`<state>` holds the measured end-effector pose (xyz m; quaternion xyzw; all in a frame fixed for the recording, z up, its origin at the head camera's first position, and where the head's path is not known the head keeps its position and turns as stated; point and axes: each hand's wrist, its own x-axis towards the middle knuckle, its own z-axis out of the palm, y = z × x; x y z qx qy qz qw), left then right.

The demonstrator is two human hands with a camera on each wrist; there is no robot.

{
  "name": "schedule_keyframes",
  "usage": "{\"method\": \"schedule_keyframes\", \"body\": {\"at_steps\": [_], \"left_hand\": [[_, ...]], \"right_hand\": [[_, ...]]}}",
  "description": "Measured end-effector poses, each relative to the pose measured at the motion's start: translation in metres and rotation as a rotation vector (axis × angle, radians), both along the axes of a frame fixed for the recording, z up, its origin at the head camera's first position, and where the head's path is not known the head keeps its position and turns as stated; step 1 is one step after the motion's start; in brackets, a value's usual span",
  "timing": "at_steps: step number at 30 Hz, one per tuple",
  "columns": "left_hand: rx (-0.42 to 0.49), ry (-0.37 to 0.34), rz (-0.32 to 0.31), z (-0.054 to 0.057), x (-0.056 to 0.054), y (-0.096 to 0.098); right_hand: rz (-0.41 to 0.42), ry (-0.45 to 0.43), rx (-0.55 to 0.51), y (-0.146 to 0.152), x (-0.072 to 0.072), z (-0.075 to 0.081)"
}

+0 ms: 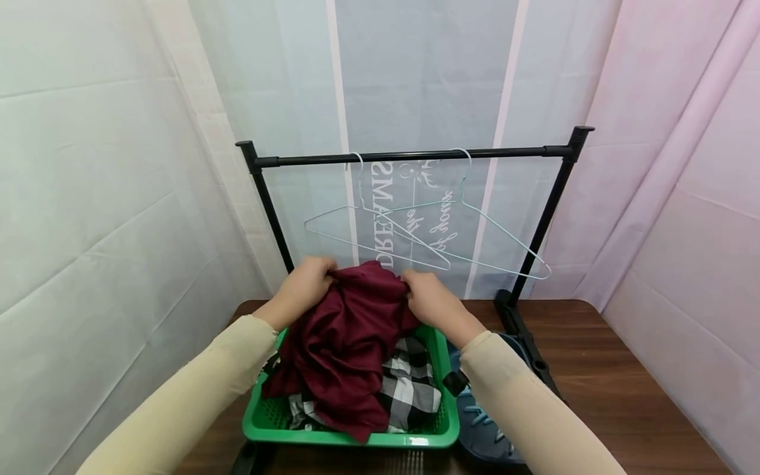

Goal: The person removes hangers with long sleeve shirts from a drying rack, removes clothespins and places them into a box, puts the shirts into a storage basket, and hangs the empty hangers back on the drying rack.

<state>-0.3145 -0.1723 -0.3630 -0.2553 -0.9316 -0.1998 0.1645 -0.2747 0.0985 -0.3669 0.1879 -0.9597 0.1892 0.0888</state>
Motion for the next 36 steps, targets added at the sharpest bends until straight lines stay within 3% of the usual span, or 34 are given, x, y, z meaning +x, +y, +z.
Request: {"method": "schedule_keyframes", "body": {"at_steps": [4, 9, 14, 18, 24, 30, 36], "left_hand": [[0.079, 0.130, -0.002, 0.013, 0.009, -0.008], [0.105, 0.253, 0.003, 0.025, 0.025, -0.015], [0.045, 0.279, -0.045, 0.022, 0.047, -0.023], [-0.095, 0.182, -0.164, 0.013, 0.065, -0.029], [-0.328, -0.085, -0.327, 0.004, 0.092, -0.029], [-0.479, -0.328, -0.315, -0.006, 0.106, -0.021], [-0.587, -0.495, -0.270, -0.034, 0.099, -0.013]], "right_hand": [[0.028, 0.013, -0.021, -0.007, 0.012, 0.014], [0.050, 0.031, -0.011, -0.016, 0.033, 0.031], [0.124, 0.039, 0.038, -0.017, 0.053, 0.037], [0.279, 0.008, 0.109, -0.010, 0.066, 0.033], [0.436, -0.128, 0.192, -0.005, 0.076, 0.021], [0.460, -0.413, 0.293, -0.014, 0.080, 0.009], [0.448, -0.562, 0.353, -0.026, 0.077, -0.008]]}}
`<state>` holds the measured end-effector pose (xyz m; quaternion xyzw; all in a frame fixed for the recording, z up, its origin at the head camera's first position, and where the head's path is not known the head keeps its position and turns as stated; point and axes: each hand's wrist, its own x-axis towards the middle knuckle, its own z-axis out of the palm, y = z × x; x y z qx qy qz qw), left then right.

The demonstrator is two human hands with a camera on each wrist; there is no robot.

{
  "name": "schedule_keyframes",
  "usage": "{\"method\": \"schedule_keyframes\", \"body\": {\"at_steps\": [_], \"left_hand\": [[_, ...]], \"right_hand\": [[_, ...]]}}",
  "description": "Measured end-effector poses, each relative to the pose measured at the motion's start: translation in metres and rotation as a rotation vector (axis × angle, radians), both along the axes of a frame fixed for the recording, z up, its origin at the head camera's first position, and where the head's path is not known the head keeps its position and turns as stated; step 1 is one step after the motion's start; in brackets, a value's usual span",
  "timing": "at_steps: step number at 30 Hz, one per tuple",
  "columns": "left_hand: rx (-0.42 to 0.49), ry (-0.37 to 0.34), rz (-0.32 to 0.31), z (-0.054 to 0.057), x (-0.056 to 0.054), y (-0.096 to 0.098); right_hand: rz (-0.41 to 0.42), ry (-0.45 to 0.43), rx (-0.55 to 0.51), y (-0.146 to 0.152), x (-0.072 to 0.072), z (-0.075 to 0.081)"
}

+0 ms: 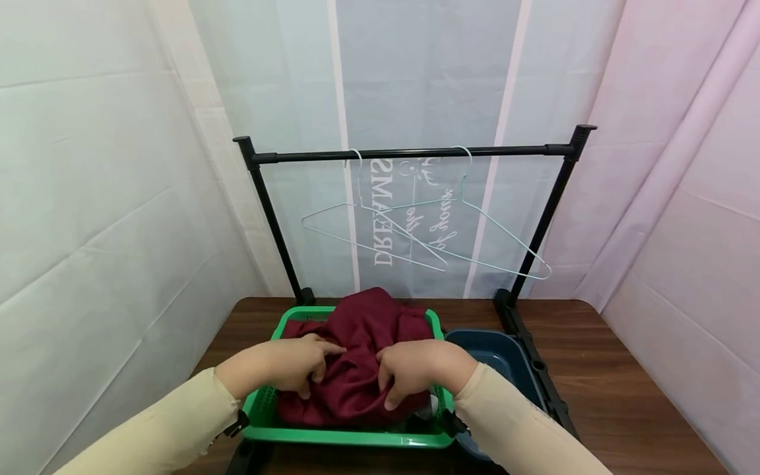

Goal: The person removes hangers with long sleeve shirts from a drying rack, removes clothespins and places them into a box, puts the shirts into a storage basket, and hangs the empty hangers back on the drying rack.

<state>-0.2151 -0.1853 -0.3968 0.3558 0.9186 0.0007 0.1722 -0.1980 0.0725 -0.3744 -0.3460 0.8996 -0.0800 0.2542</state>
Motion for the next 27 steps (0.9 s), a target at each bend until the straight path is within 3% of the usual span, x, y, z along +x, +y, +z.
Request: {"method": "schedule_keyframes", "body": {"at_steps": [6, 14, 18, 20, 24, 27], "left_hand": [[-0.099, -0.106, 0.048, -0.020, -0.013, 0.008], [-0.146, -0.247, 0.116, -0.023, -0.026, 0.020], [-0.127, -0.340, 0.094, -0.004, -0.034, 0.019], [-0.075, -0.330, 0.061, 0.011, -0.041, 0.019], [0.087, -0.205, 0.018, 0.044, -0.058, 0.016], [0.154, -0.057, 0.014, 0.059, -0.076, 0.014]], "right_hand": [[0.009, -0.058, 0.084, -0.011, -0.012, -0.018], [0.029, -0.025, 0.171, -0.021, -0.023, -0.030], [0.033, -0.096, 0.098, -0.012, -0.029, -0.020], [0.043, -0.144, 0.025, -0.003, -0.034, -0.011], [0.054, -0.163, -0.160, 0.020, -0.048, 0.007], [0.001, -0.051, -0.266, 0.033, -0.061, 0.013]]}}
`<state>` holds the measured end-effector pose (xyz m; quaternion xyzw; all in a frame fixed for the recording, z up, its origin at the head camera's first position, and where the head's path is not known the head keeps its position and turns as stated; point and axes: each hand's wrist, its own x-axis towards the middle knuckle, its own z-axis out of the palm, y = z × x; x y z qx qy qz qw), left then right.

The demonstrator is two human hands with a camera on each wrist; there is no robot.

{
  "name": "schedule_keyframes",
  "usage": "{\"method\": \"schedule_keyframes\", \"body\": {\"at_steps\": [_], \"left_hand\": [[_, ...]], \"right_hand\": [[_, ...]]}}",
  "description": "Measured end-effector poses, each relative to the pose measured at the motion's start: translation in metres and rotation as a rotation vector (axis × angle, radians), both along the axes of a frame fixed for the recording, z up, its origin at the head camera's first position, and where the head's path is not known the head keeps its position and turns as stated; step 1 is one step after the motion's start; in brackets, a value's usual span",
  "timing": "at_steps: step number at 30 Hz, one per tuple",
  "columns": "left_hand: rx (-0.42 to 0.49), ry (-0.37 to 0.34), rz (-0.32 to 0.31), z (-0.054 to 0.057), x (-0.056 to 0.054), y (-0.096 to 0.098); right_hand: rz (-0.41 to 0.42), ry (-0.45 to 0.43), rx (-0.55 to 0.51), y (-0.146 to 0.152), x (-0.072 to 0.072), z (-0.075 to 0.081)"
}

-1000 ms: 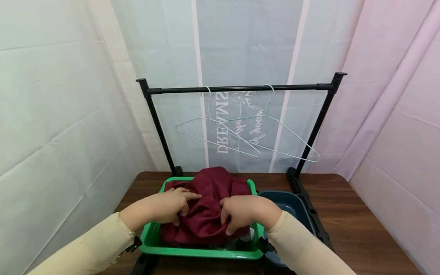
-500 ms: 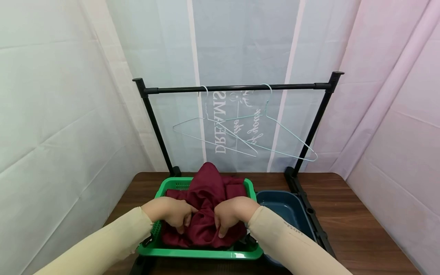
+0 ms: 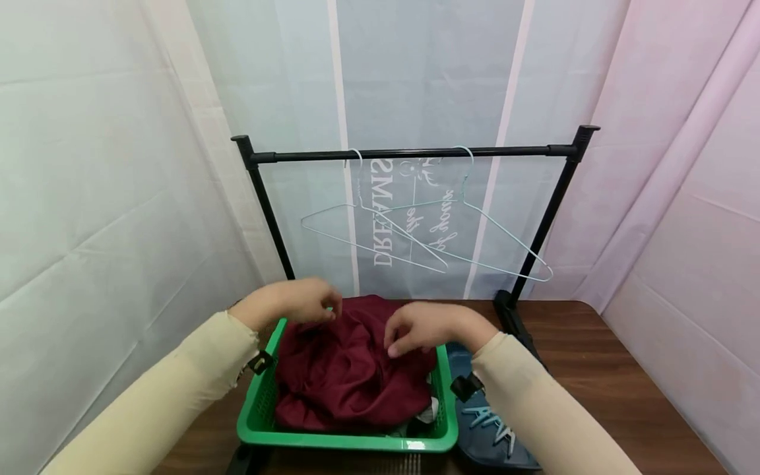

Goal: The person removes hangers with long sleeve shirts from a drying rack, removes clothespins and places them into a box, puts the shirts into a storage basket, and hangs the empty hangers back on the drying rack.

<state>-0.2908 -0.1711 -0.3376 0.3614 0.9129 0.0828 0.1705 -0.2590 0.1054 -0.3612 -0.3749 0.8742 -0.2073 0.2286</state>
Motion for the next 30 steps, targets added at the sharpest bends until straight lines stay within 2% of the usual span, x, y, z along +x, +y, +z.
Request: {"method": "schedule_keyframes", "body": {"at_steps": [2, 4, 7, 11, 15, 18, 23, 30], "left_hand": [[0.010, 0.081, 0.006, 0.001, -0.012, 0.001], [0.004, 0.153, -0.011, -0.004, -0.024, 0.006], [-0.022, 0.198, -0.045, -0.020, -0.039, 0.018], [-0.054, 0.189, -0.075, -0.043, -0.053, 0.033], [-0.080, 0.189, -0.027, -0.057, -0.060, 0.042], [-0.094, 0.231, -0.017, -0.063, -0.063, 0.046], [-0.089, 0.309, -0.028, -0.068, -0.066, 0.053], [-0.110, 0.441, 0.046, -0.068, -0.068, 0.055]], "right_hand": [[-0.075, 0.095, -0.024, 0.004, -0.008, 0.000], [-0.146, 0.192, -0.024, 0.006, -0.017, -0.002], [-0.236, 0.279, 0.000, 0.005, -0.029, -0.011], [-0.338, 0.337, 0.054, 0.002, -0.043, -0.022], [-0.363, 0.367, 0.127, -0.004, -0.054, -0.032], [-0.354, 0.386, 0.173, -0.009, -0.060, -0.039], [-0.371, 0.494, 0.224, -0.016, -0.067, -0.049], [-0.427, 0.580, 0.230, -0.021, -0.075, -0.051]]}}
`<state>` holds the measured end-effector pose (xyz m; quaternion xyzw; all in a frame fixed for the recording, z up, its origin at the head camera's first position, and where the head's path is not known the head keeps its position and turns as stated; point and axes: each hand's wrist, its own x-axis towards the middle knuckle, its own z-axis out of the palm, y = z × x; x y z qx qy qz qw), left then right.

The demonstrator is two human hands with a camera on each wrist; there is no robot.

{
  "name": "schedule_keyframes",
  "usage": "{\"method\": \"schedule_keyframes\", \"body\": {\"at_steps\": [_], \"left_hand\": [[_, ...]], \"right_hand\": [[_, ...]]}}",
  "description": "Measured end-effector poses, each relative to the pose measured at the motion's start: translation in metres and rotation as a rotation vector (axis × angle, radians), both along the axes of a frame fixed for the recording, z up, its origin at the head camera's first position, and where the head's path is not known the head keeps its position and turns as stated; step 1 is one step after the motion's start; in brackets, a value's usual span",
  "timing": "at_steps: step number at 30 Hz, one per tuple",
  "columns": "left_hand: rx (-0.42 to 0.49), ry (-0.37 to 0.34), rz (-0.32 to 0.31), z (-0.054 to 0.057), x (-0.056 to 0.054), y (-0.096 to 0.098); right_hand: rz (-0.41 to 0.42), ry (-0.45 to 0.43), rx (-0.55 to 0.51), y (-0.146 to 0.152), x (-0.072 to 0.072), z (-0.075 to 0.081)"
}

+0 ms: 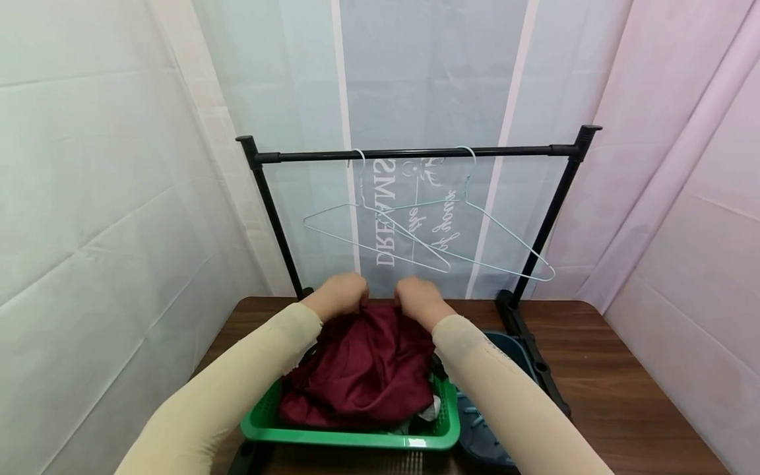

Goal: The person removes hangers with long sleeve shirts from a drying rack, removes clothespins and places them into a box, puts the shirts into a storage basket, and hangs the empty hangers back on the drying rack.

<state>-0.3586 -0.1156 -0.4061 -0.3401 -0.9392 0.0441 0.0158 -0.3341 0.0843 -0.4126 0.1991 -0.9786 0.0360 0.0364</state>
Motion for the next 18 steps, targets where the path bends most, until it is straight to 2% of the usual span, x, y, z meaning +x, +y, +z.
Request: {"method": "schedule_keyframes", "body": {"at_steps": [4, 9, 12, 15, 18], "left_hand": [[-0.004, 0.039, -0.002, 0.004, 0.004, -0.003], [0.006, -0.003, -0.018, 0.021, 0.014, -0.014], [0.004, -0.027, -0.030, 0.039, 0.026, -0.023], [-0.002, -0.023, -0.060, 0.056, 0.043, -0.033], [0.003, -0.022, -0.112, 0.066, 0.062, -0.044]], "right_hand": [[-0.004, 0.005, -0.039, 0.001, 0.002, 0.003], [0.045, 0.014, -0.112, 0.002, 0.012, 0.011], [0.078, 0.020, -0.156, 0.001, 0.026, 0.023], [0.110, 0.009, -0.196, -0.001, 0.045, 0.038], [0.165, 0.005, -0.204, -0.003, 0.068, 0.052]]}}
